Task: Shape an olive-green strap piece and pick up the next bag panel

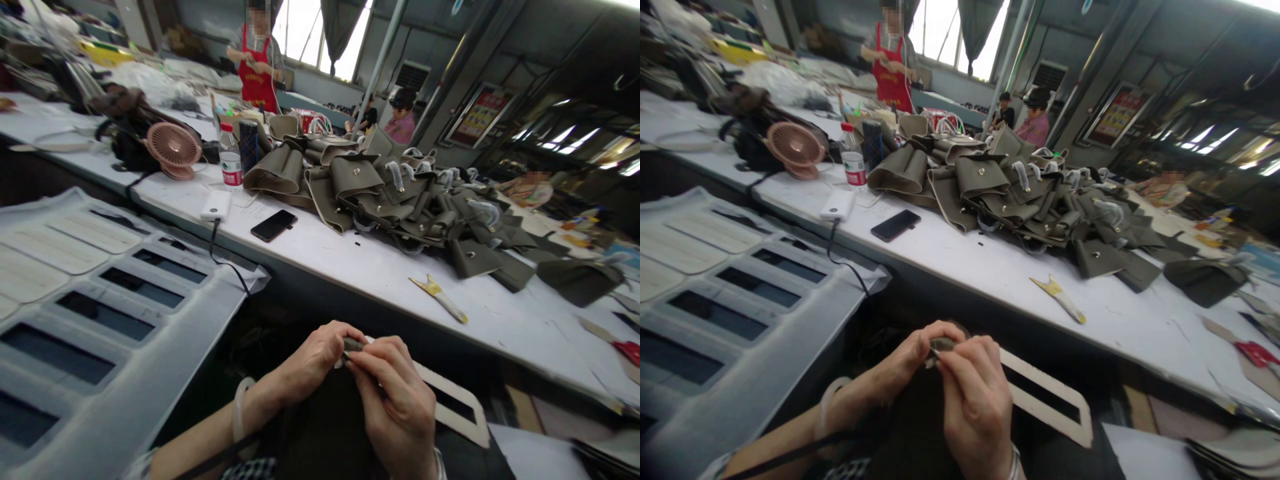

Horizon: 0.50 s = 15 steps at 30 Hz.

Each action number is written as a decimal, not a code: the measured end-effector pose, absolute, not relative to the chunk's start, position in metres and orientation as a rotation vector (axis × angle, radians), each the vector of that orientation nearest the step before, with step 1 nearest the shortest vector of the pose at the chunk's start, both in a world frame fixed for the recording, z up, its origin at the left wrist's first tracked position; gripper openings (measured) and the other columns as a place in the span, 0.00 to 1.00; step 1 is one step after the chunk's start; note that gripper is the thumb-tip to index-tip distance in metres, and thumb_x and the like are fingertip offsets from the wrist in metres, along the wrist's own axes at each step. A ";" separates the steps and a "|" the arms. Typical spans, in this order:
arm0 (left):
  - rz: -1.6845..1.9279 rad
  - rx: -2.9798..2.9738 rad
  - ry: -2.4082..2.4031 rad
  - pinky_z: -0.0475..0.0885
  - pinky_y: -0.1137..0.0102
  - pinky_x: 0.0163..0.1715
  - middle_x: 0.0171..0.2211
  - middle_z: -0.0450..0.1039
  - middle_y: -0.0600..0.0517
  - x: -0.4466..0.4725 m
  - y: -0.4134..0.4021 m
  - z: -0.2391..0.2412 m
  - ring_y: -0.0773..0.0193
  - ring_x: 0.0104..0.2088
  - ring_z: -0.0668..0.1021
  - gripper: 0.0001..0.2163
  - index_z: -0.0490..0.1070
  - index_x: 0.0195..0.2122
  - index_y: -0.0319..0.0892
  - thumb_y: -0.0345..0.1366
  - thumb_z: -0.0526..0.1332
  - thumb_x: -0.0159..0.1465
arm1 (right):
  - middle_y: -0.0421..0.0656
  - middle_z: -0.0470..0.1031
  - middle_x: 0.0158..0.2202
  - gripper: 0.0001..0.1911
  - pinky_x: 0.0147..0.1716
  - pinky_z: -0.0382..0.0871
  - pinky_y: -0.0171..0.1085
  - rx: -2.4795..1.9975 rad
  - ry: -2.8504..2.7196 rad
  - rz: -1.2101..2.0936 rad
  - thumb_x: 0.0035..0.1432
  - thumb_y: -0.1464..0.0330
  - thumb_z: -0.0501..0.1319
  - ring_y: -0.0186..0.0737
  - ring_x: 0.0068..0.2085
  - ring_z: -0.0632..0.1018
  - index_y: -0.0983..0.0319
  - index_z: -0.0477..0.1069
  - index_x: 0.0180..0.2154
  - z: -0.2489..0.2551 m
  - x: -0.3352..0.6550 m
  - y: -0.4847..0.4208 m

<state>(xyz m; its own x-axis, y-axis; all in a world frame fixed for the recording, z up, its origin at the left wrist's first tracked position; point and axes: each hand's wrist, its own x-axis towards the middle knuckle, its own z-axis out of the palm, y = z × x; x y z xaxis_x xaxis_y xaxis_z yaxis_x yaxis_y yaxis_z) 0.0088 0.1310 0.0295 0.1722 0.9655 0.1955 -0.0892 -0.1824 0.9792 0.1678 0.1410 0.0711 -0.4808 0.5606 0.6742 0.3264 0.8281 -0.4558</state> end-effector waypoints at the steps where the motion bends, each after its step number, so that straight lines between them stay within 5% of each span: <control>1: 1.236 1.393 0.932 0.64 0.61 0.52 0.46 0.73 0.44 0.008 0.131 0.031 0.51 0.48 0.73 0.37 0.74 0.47 0.40 0.67 0.42 0.62 | 0.42 0.71 0.32 0.12 0.35 0.68 0.39 -0.645 -2.092 0.324 0.58 0.84 0.60 0.38 0.37 0.70 0.63 0.72 0.38 0.070 0.165 0.142; 7: 1.175 1.341 0.973 0.66 0.66 0.47 0.41 0.72 0.49 0.005 0.134 0.026 0.55 0.44 0.73 0.28 0.74 0.46 0.42 0.61 0.62 0.58 | 0.43 0.70 0.32 0.09 0.35 0.69 0.39 -0.743 -1.936 0.420 0.60 0.79 0.59 0.40 0.38 0.70 0.60 0.74 0.34 0.051 0.150 0.152; 11: 1.199 1.184 0.915 0.67 0.69 0.42 0.38 0.73 0.51 0.003 0.135 0.017 0.60 0.39 0.74 0.20 0.74 0.45 0.41 0.53 0.62 0.62 | 0.44 0.73 0.38 0.06 0.35 0.72 0.38 -1.035 -1.591 0.867 0.62 0.66 0.61 0.40 0.38 0.75 0.60 0.76 0.37 0.033 0.154 0.156; 15: 1.212 1.054 0.934 0.69 0.70 0.42 0.41 0.77 0.49 -0.001 0.135 0.013 0.60 0.40 0.76 0.18 0.73 0.46 0.42 0.50 0.61 0.64 | 0.46 0.76 0.40 0.17 0.36 0.75 0.39 -1.225 -1.403 1.055 0.63 0.56 0.59 0.40 0.37 0.77 0.61 0.72 0.46 0.018 0.165 0.133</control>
